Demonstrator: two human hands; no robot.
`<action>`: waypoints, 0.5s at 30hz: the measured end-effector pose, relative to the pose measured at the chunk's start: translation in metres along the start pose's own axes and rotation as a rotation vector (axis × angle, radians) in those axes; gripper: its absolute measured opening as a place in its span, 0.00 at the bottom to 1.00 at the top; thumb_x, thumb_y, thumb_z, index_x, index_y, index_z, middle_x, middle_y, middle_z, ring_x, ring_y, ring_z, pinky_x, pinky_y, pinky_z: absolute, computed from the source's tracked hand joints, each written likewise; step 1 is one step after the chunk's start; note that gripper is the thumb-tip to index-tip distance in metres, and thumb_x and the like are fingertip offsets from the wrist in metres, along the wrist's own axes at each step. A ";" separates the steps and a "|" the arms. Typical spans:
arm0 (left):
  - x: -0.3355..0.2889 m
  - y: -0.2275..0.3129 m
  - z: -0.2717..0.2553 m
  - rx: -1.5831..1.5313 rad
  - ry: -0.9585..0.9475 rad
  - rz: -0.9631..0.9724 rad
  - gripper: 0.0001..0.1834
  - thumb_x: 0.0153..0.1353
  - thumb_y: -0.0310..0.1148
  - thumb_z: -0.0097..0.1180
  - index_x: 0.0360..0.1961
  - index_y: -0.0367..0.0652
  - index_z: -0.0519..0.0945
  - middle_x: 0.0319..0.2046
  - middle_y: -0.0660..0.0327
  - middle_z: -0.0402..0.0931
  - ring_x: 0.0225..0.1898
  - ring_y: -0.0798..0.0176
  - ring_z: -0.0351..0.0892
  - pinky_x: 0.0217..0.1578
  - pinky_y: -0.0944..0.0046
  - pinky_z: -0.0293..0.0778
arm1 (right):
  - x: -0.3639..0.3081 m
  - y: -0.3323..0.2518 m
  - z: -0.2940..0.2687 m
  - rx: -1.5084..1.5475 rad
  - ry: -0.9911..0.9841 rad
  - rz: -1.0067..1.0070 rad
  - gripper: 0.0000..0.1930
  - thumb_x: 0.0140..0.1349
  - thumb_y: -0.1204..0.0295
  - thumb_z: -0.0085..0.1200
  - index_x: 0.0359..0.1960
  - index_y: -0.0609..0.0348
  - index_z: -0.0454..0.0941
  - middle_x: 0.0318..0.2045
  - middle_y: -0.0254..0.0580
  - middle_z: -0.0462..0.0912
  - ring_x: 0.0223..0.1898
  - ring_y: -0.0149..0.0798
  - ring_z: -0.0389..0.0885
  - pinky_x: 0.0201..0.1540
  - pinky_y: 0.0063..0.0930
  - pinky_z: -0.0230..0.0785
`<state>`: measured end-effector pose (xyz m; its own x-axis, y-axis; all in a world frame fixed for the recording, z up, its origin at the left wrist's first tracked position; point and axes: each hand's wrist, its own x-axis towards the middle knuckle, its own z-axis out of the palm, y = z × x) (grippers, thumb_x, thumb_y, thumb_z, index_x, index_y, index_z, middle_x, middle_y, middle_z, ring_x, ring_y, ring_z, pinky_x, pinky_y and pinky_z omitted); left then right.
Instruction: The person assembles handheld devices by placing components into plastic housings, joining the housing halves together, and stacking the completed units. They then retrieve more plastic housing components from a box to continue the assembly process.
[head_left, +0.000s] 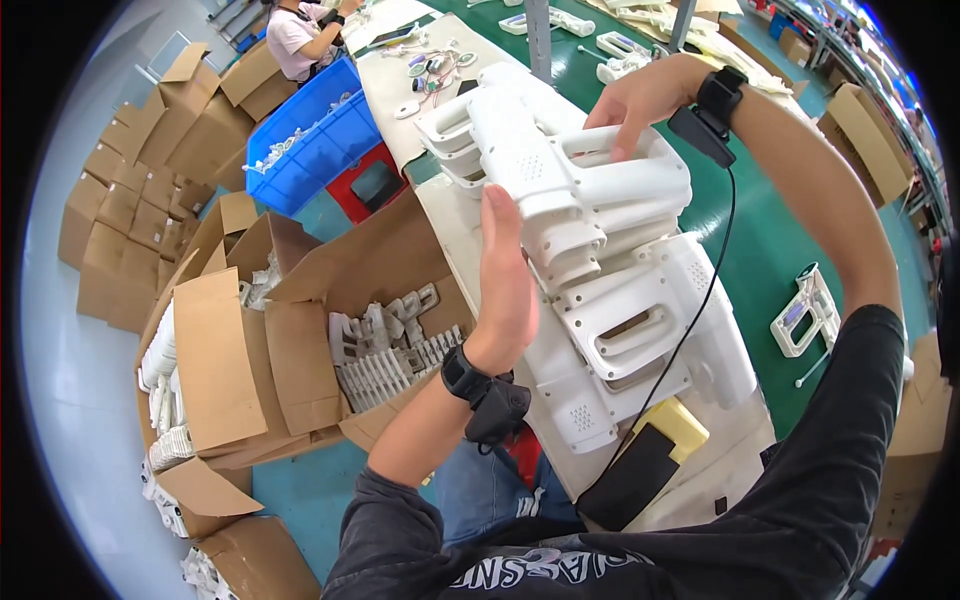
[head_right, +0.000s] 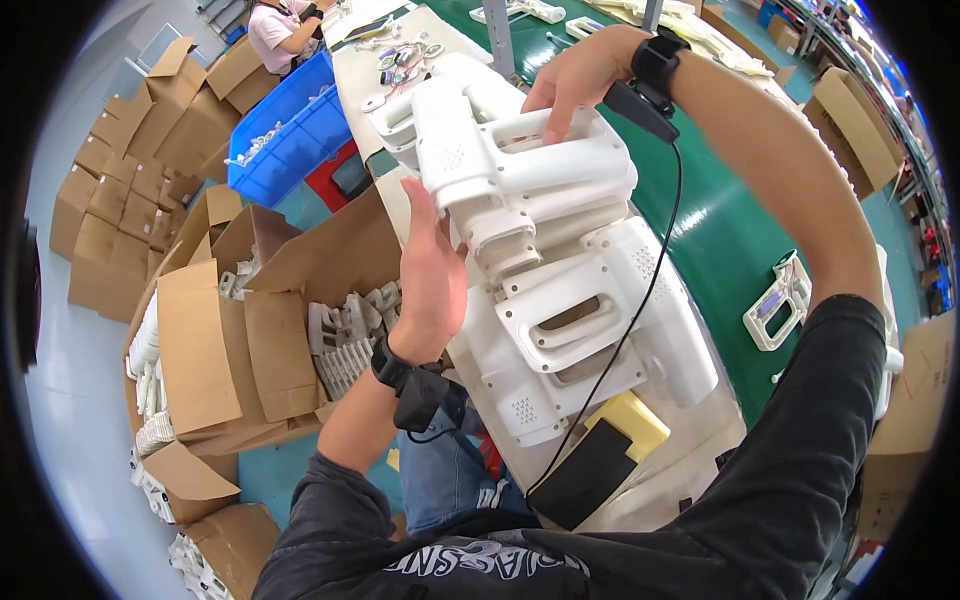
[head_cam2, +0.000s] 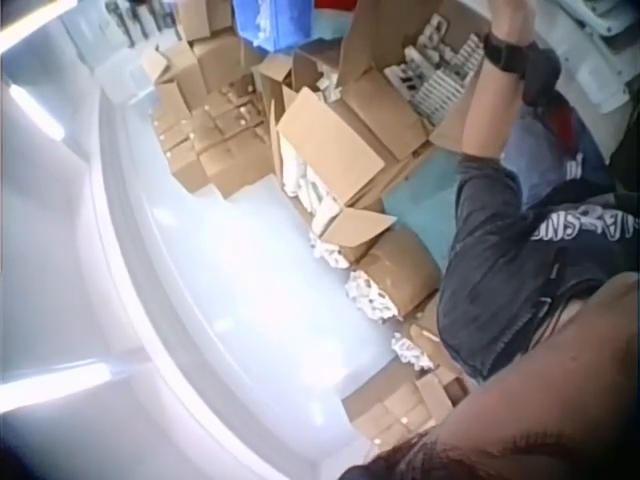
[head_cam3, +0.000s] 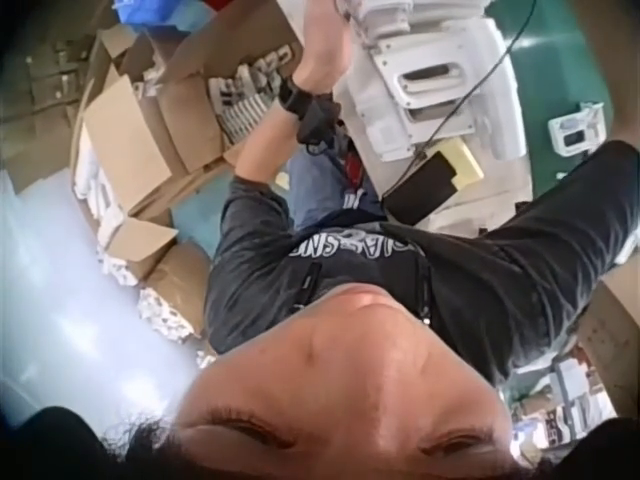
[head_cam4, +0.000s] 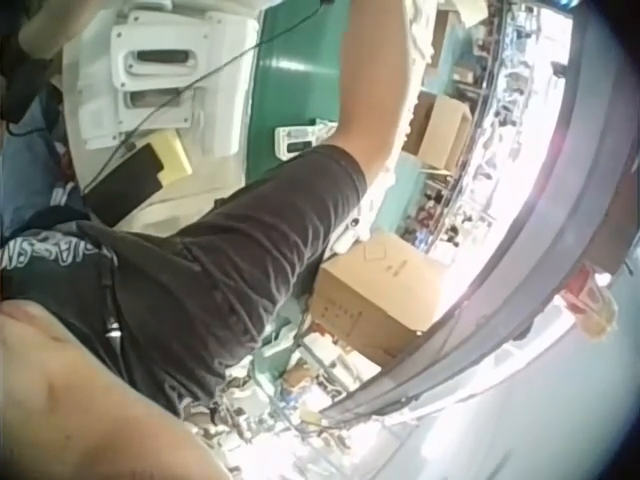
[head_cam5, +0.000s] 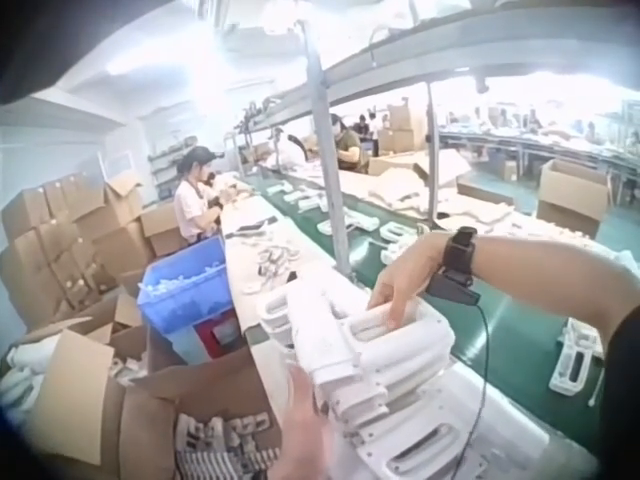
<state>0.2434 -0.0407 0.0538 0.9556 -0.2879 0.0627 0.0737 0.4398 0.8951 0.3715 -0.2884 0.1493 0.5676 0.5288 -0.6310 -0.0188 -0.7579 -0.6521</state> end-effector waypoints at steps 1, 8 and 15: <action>0.000 0.001 0.000 0.008 -0.002 -0.007 0.50 0.70 0.67 0.39 0.75 0.35 0.46 0.73 0.53 0.52 0.73 0.58 0.51 0.72 0.57 0.45 | -0.007 0.000 -0.001 -0.051 0.029 -0.052 0.27 0.61 0.67 0.63 0.62 0.62 0.76 0.53 0.42 0.83 0.51 0.32 0.82 0.60 0.26 0.69; -0.012 0.010 -0.001 0.173 0.019 -0.019 0.49 0.71 0.65 0.42 0.78 0.44 0.41 0.76 0.59 0.47 0.77 0.61 0.41 0.73 0.47 0.36 | -0.074 -0.007 0.035 -0.187 0.453 -0.121 0.32 0.60 0.57 0.65 0.63 0.61 0.75 0.58 0.40 0.80 0.57 0.34 0.78 0.65 0.31 0.65; -0.026 -0.021 -0.035 0.534 0.030 0.230 0.59 0.63 0.53 0.64 0.75 0.31 0.38 0.75 0.40 0.43 0.76 0.49 0.45 0.74 0.56 0.42 | -0.047 -0.020 0.099 -0.604 0.755 -0.401 0.33 0.58 0.53 0.67 0.59 0.62 0.76 0.56 0.48 0.80 0.59 0.51 0.75 0.64 0.40 0.65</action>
<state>0.2271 -0.0131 0.0178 0.9381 -0.2082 0.2767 -0.2836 -0.0037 0.9589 0.2641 -0.2605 0.1503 0.8116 0.5654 0.1467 0.5809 -0.7545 -0.3056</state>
